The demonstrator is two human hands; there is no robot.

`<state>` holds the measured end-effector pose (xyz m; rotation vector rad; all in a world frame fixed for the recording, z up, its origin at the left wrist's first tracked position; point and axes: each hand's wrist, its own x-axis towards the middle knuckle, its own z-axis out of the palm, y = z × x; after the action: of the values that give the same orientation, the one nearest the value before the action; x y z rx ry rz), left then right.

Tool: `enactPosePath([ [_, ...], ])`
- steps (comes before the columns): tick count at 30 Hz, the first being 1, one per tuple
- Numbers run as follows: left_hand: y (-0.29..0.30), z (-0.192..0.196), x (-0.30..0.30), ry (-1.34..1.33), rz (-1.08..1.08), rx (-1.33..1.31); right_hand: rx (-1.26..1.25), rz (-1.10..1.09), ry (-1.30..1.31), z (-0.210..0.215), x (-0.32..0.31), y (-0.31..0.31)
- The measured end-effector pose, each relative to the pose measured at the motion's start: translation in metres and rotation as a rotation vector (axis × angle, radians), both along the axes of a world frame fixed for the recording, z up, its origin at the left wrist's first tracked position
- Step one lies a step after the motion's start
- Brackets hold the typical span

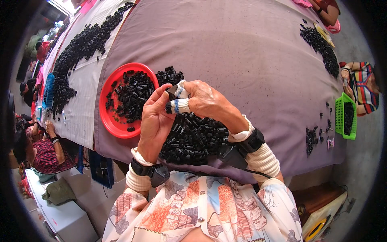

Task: The person picks up a black plastic component from a pile, scrapes its surface with a small blade, and places it into a red tray, repeating the process for several components.

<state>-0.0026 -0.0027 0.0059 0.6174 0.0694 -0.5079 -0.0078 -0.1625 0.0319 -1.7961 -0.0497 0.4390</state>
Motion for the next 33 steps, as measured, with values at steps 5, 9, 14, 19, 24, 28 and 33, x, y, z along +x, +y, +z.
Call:
enactPosePath([
  [5, -0.0028, -0.0037, 0.0004, -0.09, 0.065, 0.131, -0.091, 0.023, -0.065, 0.0015, 0.0, -0.0004],
  [9, -0.0009, 0.0001, 0.0023, -0.044, 0.013, 0.059, 0.06, 0.013, 0.019, -0.0001, -0.0007, -0.0032],
  [14, 0.0017, -0.0018, 0.0011, -0.03, -0.003, -0.009, 0.021, 0.007, -0.006, -0.0039, 0.0012, -0.0034],
  [19, -0.0015, -0.0013, 0.0006, -0.008, 0.005, 0.025, 0.003, 0.0, -0.004, -0.0032, 0.0009, -0.0025],
  [24, -0.0022, -0.0007, -0.0004, -0.025, 0.011, 0.051, -0.046, 0.013, -0.009, 0.0017, 0.0002, -0.0004],
  [28, -0.0057, 0.0017, -0.0016, -0.063, 0.042, 0.088, -0.035, 0.036, -0.006, -0.0016, -0.001, -0.0026],
  [33, -0.0041, 0.0027, -0.0002, -0.074, 0.062, 0.109, -0.014, 0.023, -0.02, 0.0002, -0.0021, -0.0001],
])
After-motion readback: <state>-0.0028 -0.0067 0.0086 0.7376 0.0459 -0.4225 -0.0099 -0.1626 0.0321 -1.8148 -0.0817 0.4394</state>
